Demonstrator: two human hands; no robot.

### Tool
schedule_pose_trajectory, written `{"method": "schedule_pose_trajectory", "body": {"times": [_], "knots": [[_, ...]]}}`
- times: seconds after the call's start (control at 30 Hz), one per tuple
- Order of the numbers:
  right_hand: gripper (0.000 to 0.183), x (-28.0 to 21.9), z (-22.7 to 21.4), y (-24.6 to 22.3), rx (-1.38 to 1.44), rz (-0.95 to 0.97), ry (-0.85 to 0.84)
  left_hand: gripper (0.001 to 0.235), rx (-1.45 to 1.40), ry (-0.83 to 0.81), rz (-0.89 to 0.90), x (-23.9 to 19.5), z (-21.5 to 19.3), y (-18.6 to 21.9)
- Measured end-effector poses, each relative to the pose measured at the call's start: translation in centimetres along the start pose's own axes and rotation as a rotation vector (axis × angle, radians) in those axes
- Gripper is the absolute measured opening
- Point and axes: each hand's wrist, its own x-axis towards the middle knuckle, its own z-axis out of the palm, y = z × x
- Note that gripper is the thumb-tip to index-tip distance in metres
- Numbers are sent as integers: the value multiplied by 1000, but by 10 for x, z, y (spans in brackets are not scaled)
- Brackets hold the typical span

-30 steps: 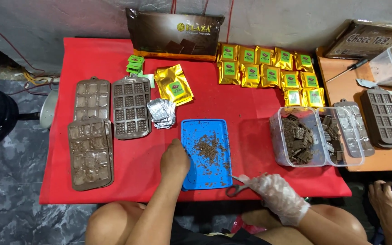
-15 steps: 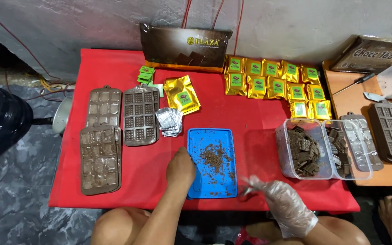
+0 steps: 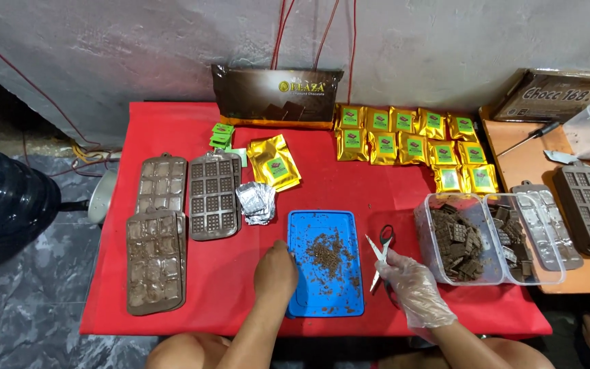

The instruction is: A person breaks chocolate bars into pieces, sorts them into a container, and uses a tool to scrape a work tray.

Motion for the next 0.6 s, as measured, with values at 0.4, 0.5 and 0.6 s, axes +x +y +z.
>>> {"method": "schedule_pose_trajectory", "body": {"times": [0.4,0.5,0.6], "knots": [[58,-3,13,5,-820,-1223,335,44,-15,256,308,-8,15,4],[57,-24,32,-7,-683,-1253,117,44,-295,150,367,-19,17,16],[57,-33,55,6,-547,-1274,-8,69,-855,-109,237,-43,14,35]]}}
